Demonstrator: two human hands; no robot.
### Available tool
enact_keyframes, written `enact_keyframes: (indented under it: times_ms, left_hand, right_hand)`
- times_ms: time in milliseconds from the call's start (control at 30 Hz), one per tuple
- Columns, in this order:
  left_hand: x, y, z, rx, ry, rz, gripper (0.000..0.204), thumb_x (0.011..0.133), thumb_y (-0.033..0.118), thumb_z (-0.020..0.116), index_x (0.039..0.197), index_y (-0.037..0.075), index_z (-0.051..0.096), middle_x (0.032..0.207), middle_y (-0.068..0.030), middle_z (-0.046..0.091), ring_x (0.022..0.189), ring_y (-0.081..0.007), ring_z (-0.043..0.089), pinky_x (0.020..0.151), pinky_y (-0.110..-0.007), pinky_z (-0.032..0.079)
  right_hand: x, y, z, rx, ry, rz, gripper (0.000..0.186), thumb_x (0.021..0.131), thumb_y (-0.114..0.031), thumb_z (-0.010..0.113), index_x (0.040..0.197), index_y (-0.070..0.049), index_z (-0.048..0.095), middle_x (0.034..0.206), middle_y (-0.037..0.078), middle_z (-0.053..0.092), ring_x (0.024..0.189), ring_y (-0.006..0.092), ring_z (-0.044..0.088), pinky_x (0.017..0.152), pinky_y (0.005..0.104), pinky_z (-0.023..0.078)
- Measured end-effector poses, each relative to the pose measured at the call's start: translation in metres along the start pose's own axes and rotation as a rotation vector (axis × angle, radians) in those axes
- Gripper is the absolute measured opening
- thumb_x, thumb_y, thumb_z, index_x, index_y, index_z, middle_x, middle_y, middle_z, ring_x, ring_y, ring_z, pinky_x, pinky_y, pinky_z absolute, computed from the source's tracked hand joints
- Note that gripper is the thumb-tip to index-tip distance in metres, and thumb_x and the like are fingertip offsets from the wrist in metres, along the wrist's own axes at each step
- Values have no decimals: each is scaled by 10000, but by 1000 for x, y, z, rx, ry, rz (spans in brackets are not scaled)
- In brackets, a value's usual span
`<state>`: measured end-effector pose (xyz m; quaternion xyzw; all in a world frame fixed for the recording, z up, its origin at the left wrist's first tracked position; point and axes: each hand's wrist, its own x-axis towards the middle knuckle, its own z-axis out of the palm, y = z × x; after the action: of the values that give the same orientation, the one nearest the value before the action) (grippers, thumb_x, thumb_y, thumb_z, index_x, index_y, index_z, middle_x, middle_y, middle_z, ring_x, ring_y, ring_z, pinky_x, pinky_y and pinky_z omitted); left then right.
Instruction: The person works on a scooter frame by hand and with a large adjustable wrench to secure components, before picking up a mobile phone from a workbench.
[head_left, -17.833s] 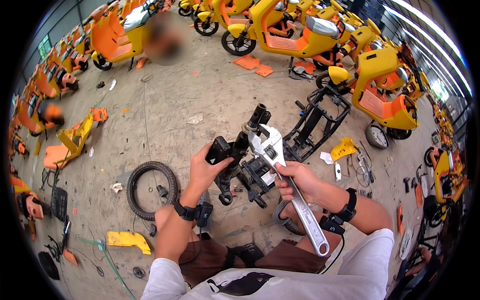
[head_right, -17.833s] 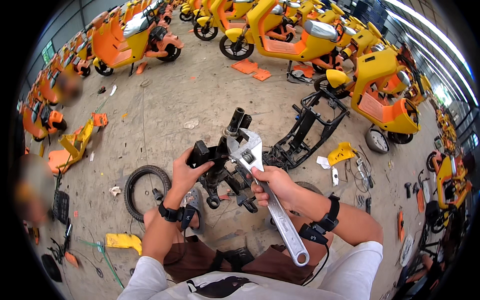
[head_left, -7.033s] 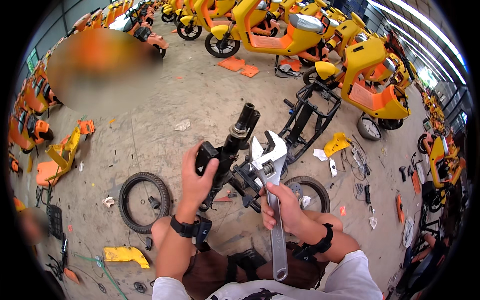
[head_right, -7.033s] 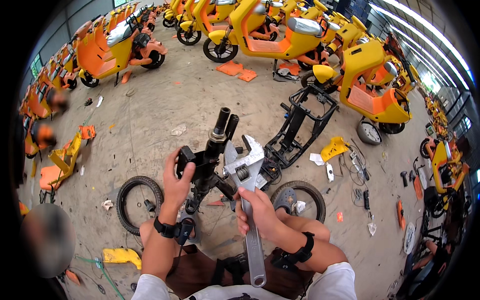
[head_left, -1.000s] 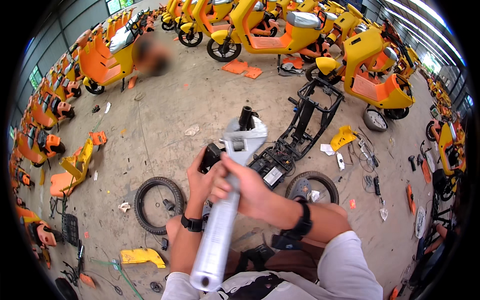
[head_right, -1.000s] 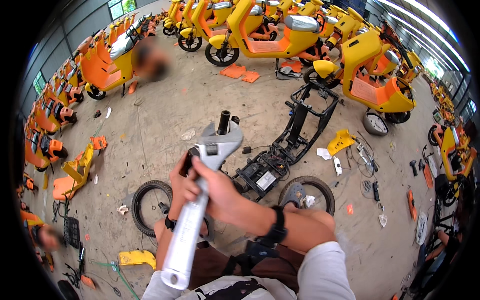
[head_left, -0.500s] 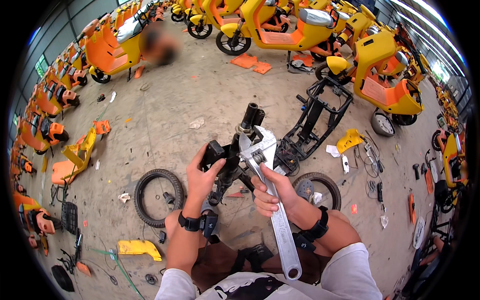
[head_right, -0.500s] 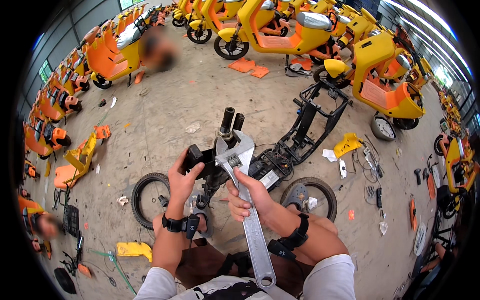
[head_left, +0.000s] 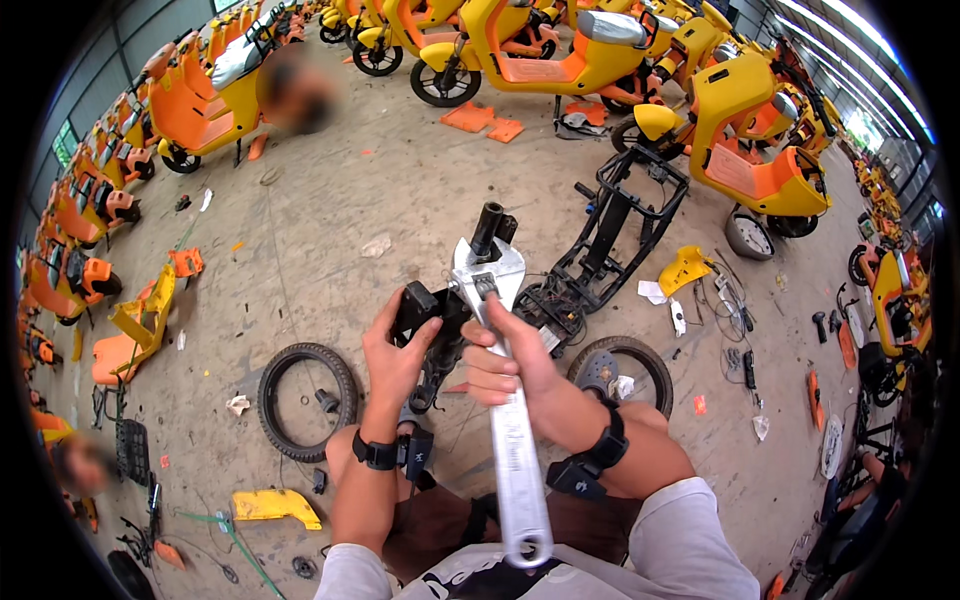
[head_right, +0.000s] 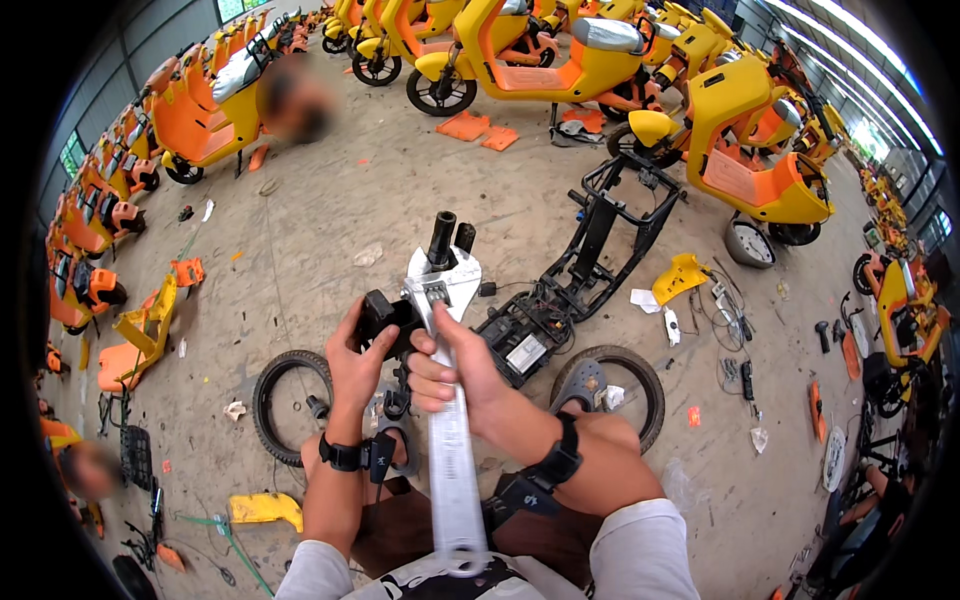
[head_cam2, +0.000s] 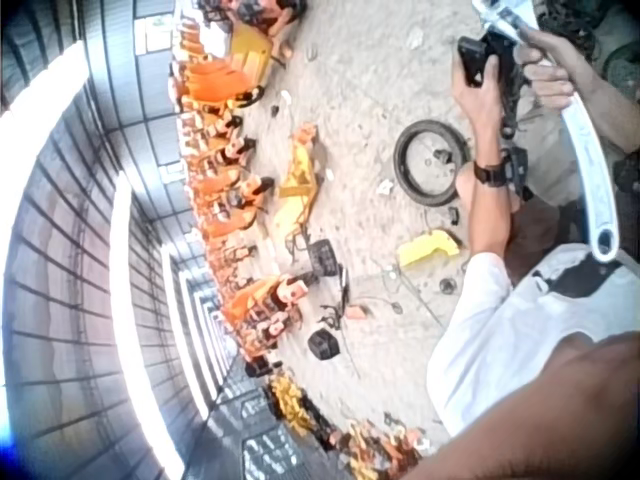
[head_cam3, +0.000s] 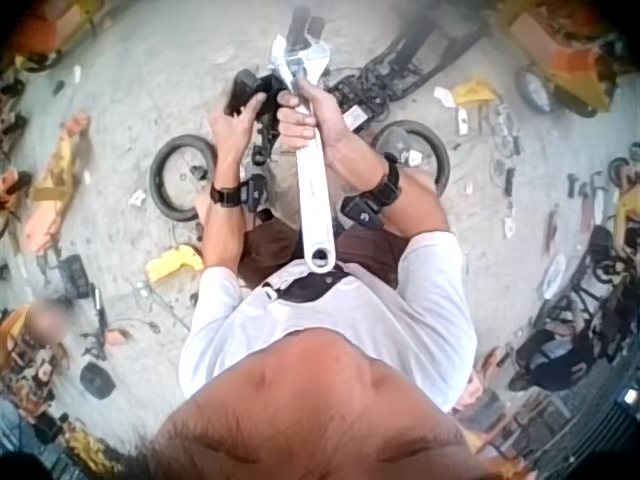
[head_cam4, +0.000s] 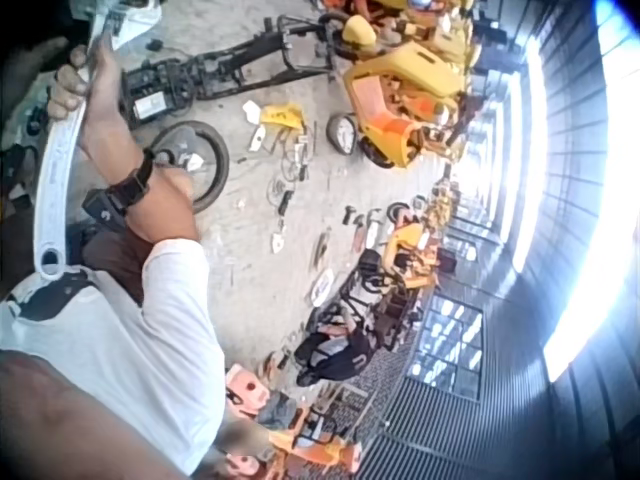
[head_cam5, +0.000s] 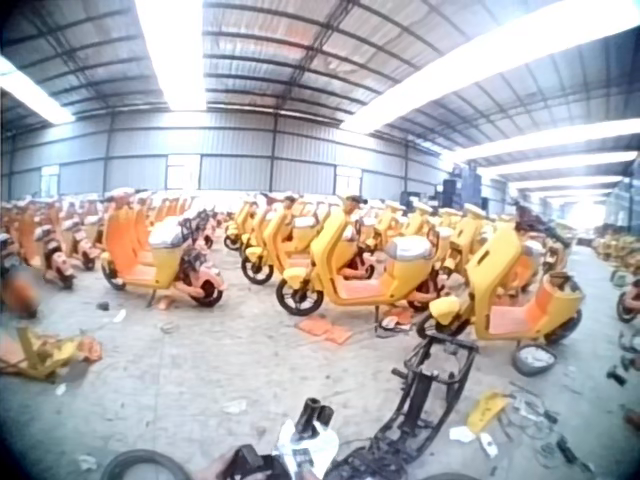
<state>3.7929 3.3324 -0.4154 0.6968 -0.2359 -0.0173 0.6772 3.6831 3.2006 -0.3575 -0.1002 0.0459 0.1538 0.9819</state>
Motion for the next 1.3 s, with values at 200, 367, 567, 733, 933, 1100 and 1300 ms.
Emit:
enact_keyframes:
  times_ms: [200,367,567,733,933,1100,1300]
  left_hand:
    - [2,-9,-13,-280,-53,-160,426,884,171,560,1246,-44,500,1049,-115,611,913,-201,595,823,-296,469]
    - [1,-5,-10,223,0,95,514,819,298,626,1232,12,514,1160,-190,602,1054,-298,595,888,-400,445]
    - [5,-23,-10,143,67,135,489,793,196,669,1211,-5,517,1069,-178,628,986,-301,605,862,-383,451]
    - [-10,-13,-5,-8,-56,-59,479,811,152,658,1227,-24,500,1113,-174,601,1005,-270,586,866,-352,446]
    - [-11,-9,0,-20,-141,-122,468,834,98,644,1247,-48,479,1165,-170,568,1027,-233,562,870,-315,441]
    - [3,-15,-7,78,-138,-137,461,853,54,633,1264,-67,462,1209,-166,541,1046,-202,543,873,-284,437]
    - [-1,-10,3,122,-77,2,555,841,29,645,1326,-78,396,1279,-165,506,1133,-220,505,965,-307,389]
  right_hand:
    - [77,38,42,61,157,-280,485,955,-514,365,650,-138,405,626,38,445,638,217,491,743,412,466]
    - [145,25,50,293,89,-448,354,990,-346,377,771,-69,399,881,192,591,999,345,582,967,483,447]
    - [140,42,45,122,82,-364,319,987,-362,397,856,-71,415,991,190,646,980,260,619,903,370,494]
    - [101,49,50,87,-11,-285,362,952,-400,478,828,-60,471,855,125,645,828,247,657,789,369,549]
    - [14,30,59,-208,32,-322,393,928,-376,522,693,-74,432,539,96,512,468,260,567,477,374,491]
    - [-11,10,19,-313,120,-431,450,943,-370,497,626,-62,412,466,105,487,369,245,523,367,351,442]
    - [-32,0,-6,-312,198,-561,458,945,-389,488,624,-72,405,460,96,492,384,247,550,380,326,441]
